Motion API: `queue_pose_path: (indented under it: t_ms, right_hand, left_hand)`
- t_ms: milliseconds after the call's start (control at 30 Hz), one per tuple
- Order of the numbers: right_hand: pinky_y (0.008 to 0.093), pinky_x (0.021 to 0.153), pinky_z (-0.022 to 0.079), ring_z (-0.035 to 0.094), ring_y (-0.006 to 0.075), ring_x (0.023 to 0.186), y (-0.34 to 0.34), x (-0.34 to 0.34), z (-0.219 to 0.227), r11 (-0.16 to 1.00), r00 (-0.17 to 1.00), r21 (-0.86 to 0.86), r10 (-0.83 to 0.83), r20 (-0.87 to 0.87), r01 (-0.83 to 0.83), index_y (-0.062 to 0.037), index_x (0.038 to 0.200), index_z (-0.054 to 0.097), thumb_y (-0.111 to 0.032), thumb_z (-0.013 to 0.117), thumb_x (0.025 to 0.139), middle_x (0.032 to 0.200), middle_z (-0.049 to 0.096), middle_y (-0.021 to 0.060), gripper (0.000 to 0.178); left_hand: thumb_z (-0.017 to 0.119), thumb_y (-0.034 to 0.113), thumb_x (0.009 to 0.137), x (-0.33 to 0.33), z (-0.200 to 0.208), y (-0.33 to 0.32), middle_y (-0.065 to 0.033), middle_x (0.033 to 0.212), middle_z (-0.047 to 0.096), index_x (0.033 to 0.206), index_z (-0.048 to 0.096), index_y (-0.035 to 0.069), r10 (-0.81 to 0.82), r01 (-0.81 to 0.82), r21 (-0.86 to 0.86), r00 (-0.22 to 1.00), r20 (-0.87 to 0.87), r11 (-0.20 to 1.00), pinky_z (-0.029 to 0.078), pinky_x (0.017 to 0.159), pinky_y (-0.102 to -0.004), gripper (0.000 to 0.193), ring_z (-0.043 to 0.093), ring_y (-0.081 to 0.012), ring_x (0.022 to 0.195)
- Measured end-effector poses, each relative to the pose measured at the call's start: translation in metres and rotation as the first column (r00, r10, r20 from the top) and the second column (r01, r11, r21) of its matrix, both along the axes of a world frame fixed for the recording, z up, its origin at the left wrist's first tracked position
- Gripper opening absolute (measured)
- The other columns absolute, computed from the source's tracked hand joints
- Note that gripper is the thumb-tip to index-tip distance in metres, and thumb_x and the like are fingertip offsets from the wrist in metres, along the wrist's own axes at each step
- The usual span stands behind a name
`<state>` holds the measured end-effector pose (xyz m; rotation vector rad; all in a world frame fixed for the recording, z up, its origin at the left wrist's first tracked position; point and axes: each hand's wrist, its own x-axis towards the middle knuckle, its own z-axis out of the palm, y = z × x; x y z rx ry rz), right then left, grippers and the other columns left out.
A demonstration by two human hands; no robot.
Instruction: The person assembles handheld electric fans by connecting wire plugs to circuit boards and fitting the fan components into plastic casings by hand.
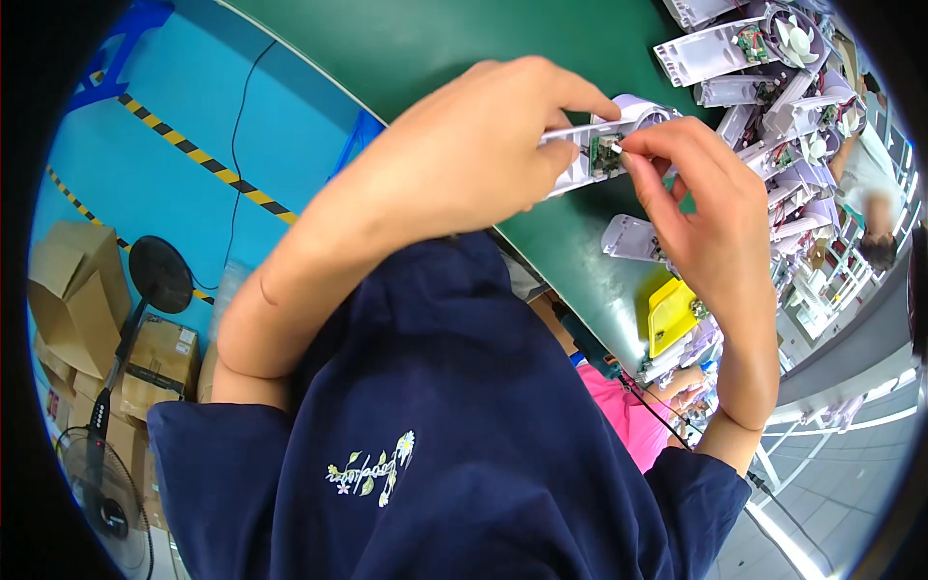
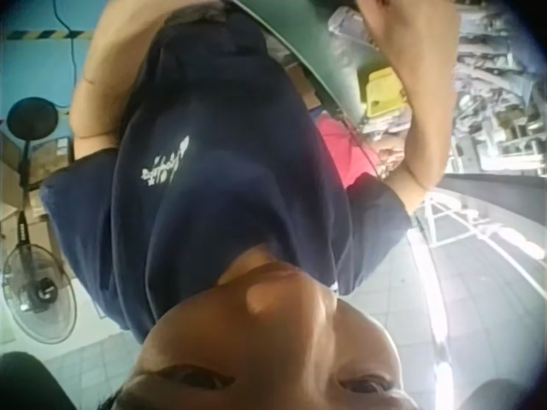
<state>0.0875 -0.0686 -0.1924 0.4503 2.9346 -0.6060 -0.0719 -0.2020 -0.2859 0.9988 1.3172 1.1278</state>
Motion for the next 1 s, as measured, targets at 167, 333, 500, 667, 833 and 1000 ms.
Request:
queue_pose_path:
  t_ms: [167, 333, 500, 667, 833, 1000]
  right_hand:
    - [0.0412, 0.067, 0.054, 0.067, 0.0329, 0.079, 0.001, -0.012, 0.002, 0.995, 0.998, 0.085, 0.041, 0.039, -0.044, -0.0024, 0.098, 0.067, -0.004, 0.071, 0.090, 0.089, 0.065, 0.0108, 0.009]
    - [0.0435, 0.068, 0.053, 0.066, 0.0344, 0.080, 0.002, -0.019, 0.005, 0.984, 0.990, 0.143, 0.089, 0.111, -0.105, -0.0013, 0.097, 0.067, -0.006, 0.069, 0.092, 0.089, 0.064, 0.0123, 0.007]
    - [0.0433, 0.067, 0.053, 0.066, 0.0329, 0.079, -0.001, -0.024, 0.011, 0.961, 0.970, 0.215, 0.129, 0.207, -0.174, -0.0014, 0.095, 0.066, -0.006, 0.070, 0.091, 0.087, 0.063, 0.0111, 0.007]
    - [0.0418, 0.066, 0.054, 0.065, 0.0313, 0.079, -0.005, -0.026, 0.013, 0.939, 0.961, 0.265, 0.163, 0.222, -0.220, -0.0021, 0.093, 0.063, -0.006, 0.069, 0.090, 0.085, 0.059, 0.0105, 0.008]
    - [0.0374, 0.064, 0.055, 0.064, 0.0277, 0.080, -0.011, -0.027, 0.016, 0.874, 0.934, 0.373, 0.209, 0.290, -0.311, -0.0034, 0.087, 0.057, -0.003, 0.069, 0.078, 0.084, 0.055, 0.0093, 0.015]
    - [0.0323, 0.063, 0.056, 0.063, 0.0213, 0.081, -0.014, -0.032, 0.016, 0.779, 0.872, 0.425, 0.309, 0.381, -0.461, -0.0044, 0.084, 0.053, -0.002, 0.067, 0.072, 0.084, 0.053, 0.0078, 0.019]
  left_hand:
    - [0.062, 0.002, 0.093, -0.017, -0.001, 0.017, -0.0131, 0.085, 0.075, 0.125, 0.070, -0.004, -0.089, 0.088, -0.031, 0.995, -0.037, 0.996, 0.053, 0.056, -0.0303, 0.033, 0.066, -0.0151, 0.062]
    - [0.061, 0.004, 0.082, -0.020, 0.003, 0.017, -0.0200, 0.078, 0.074, 0.109, 0.075, -0.006, -0.083, 0.080, -0.053, 0.994, -0.068, 0.995, 0.058, 0.069, -0.0400, 0.033, 0.074, -0.0298, 0.071]
    - [0.062, 0.004, 0.080, -0.022, 0.005, 0.016, -0.0193, 0.077, 0.074, 0.099, 0.075, -0.007, -0.067, 0.062, -0.036, 0.989, -0.130, 0.997, 0.057, 0.067, -0.0398, 0.026, 0.074, -0.0293, 0.070]
    - [0.060, 0.004, 0.081, -0.019, 0.008, 0.016, -0.0176, 0.074, 0.074, 0.095, 0.074, -0.007, -0.055, 0.047, -0.089, 0.995, -0.088, 0.995, 0.058, 0.067, -0.0391, 0.022, 0.073, -0.0285, 0.068]
    - [0.059, 0.003, 0.082, -0.023, 0.010, 0.018, -0.0158, 0.070, 0.072, 0.090, 0.073, -0.007, -0.116, 0.111, -0.057, 0.988, -0.103, 0.992, 0.058, 0.064, -0.0383, 0.020, 0.073, -0.0261, 0.064]
    - [0.057, 0.002, 0.081, -0.022, 0.009, 0.017, -0.0154, 0.066, 0.070, 0.083, 0.072, -0.006, -0.102, 0.098, -0.082, 0.994, -0.047, 0.992, 0.056, 0.060, -0.0382, 0.017, 0.072, -0.0245, 0.060]
